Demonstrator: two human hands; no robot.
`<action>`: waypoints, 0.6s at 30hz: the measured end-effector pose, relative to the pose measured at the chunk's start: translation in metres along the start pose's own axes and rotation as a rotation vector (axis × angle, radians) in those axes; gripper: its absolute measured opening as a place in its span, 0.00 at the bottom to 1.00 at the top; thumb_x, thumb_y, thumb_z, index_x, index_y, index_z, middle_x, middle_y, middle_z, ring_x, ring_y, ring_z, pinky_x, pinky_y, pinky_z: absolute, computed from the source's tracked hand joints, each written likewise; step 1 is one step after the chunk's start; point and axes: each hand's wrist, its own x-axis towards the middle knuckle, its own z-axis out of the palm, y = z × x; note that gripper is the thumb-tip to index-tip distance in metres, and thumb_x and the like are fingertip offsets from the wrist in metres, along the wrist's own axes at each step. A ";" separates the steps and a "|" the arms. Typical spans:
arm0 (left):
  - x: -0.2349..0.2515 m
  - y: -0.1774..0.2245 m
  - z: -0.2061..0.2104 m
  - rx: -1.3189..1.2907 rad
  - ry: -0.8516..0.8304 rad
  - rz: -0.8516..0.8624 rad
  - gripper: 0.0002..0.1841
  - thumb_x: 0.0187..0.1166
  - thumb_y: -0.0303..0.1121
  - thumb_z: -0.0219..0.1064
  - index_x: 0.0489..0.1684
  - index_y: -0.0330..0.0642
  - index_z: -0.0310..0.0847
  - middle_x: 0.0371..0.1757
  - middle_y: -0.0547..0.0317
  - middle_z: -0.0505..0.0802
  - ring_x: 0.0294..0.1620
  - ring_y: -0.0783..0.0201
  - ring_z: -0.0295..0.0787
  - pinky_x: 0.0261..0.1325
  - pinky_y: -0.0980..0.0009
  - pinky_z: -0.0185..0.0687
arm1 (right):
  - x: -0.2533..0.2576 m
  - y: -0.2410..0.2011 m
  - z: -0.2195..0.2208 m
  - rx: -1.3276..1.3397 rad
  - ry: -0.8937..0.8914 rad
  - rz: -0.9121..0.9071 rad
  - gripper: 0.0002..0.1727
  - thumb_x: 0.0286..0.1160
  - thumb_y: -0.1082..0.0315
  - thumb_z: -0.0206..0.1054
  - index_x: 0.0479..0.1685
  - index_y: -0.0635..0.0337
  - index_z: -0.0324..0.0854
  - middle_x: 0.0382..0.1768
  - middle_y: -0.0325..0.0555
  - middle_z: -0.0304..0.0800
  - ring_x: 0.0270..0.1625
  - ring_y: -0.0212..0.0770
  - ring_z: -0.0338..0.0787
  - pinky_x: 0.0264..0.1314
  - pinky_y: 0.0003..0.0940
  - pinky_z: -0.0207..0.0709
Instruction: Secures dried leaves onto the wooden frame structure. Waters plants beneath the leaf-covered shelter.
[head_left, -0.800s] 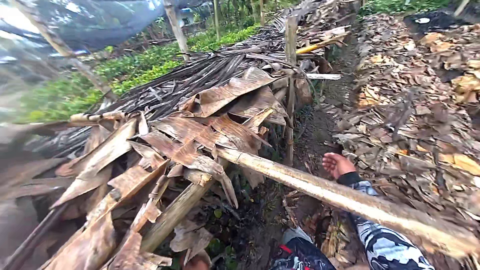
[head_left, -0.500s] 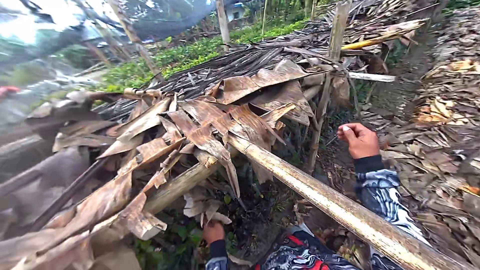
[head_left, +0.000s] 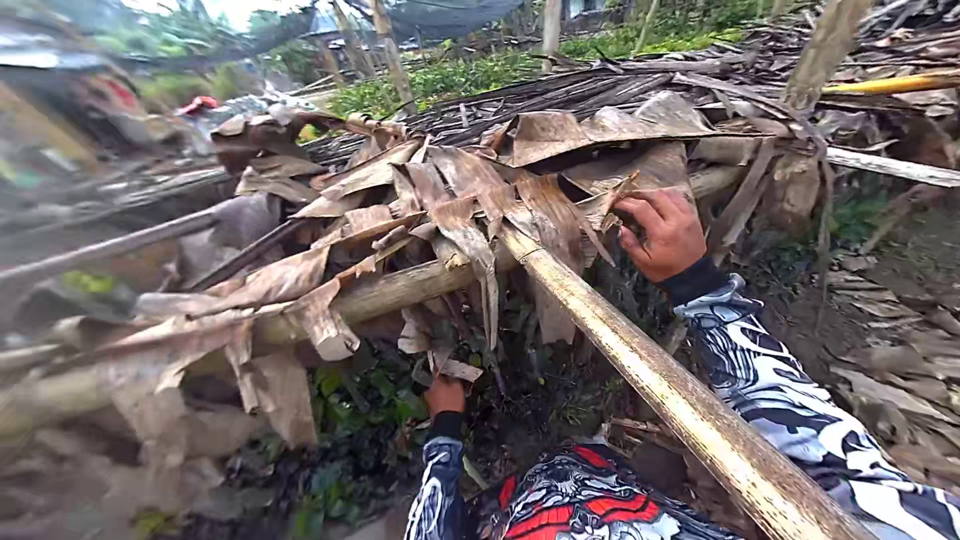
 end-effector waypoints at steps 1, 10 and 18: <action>0.000 0.004 0.003 0.002 0.003 -0.006 0.25 0.90 0.38 0.56 0.80 0.33 0.73 0.67 0.29 0.88 0.72 0.33 0.83 0.76 0.34 0.72 | 0.003 0.002 0.006 -0.006 -0.048 0.003 0.28 0.87 0.46 0.55 0.61 0.61 0.87 0.65 0.64 0.88 0.70 0.67 0.86 0.69 0.65 0.77; -0.014 0.017 0.027 -0.009 -0.052 -0.099 0.24 0.88 0.44 0.57 0.74 0.38 0.79 0.67 0.36 0.89 0.72 0.40 0.85 0.74 0.37 0.76 | 0.015 0.009 0.029 -0.001 -0.103 0.000 0.35 0.88 0.41 0.50 0.62 0.66 0.85 0.70 0.68 0.82 0.74 0.73 0.78 0.72 0.72 0.71; -0.028 0.017 0.049 -0.068 -0.103 -0.004 0.24 0.93 0.45 0.49 0.83 0.52 0.73 0.70 0.42 0.89 0.73 0.42 0.85 0.74 0.38 0.77 | 0.031 0.013 0.039 0.014 -0.166 -0.025 0.36 0.86 0.42 0.49 0.58 0.70 0.83 0.64 0.72 0.85 0.72 0.75 0.80 0.65 0.76 0.70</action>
